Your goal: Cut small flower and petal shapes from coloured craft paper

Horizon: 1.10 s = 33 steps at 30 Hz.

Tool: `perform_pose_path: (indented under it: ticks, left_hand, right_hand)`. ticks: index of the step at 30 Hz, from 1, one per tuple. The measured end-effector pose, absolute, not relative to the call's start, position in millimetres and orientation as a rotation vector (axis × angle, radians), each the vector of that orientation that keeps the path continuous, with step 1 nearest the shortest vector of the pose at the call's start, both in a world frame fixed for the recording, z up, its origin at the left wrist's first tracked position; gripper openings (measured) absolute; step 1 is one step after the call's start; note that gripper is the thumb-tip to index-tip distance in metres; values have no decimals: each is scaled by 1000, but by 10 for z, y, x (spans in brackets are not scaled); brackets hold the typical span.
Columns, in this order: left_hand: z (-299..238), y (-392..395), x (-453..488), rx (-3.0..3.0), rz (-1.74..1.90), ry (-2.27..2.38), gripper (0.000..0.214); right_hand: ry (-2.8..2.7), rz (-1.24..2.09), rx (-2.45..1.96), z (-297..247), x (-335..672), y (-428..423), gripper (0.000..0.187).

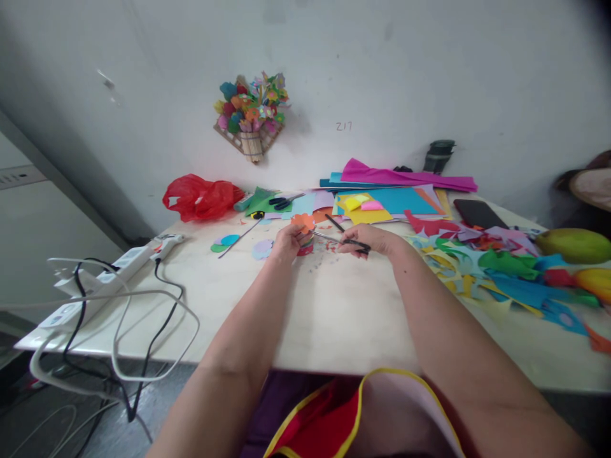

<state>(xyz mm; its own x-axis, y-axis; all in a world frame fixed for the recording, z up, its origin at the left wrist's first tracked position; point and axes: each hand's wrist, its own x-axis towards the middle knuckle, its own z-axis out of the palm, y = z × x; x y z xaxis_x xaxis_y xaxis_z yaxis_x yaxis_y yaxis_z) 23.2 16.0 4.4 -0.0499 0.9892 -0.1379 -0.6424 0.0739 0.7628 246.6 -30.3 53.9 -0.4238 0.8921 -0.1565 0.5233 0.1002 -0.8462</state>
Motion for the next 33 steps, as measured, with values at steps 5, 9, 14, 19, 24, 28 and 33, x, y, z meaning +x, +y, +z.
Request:
perform_pose_path:
  ticks: [5,9,14,19,24,28,33]
  left_hand:
    - [60,121,246,608,1389,816,17]
    - [72,100,260,614,1382,819,19]
    - [87,90,273,602,1381,816,20]
    - [94,83,287,603,1363,807,23]
    - [101,86,291,597,1359,826,23]
    - [109,86,292,597,1350,837,22]
    - [111,82,294,609,1336,821,23]
  right_hand:
    - [-1990,1260,-1371,524,2442,-293,48]
    - [-1986,1270,-1360,499,2447,-269,50]
    - [-2000,1290,-1351,482,2466,-243,48]
    - [-1993,1281,-1358,494,2450,-259,42]
    - [-1987,1275,-1359,498,2429,-266,41]
    - [-2003,1279,-1355,499,2420,-259,37]
    - [-2014,1259,-1359,491,2403,-253,32]
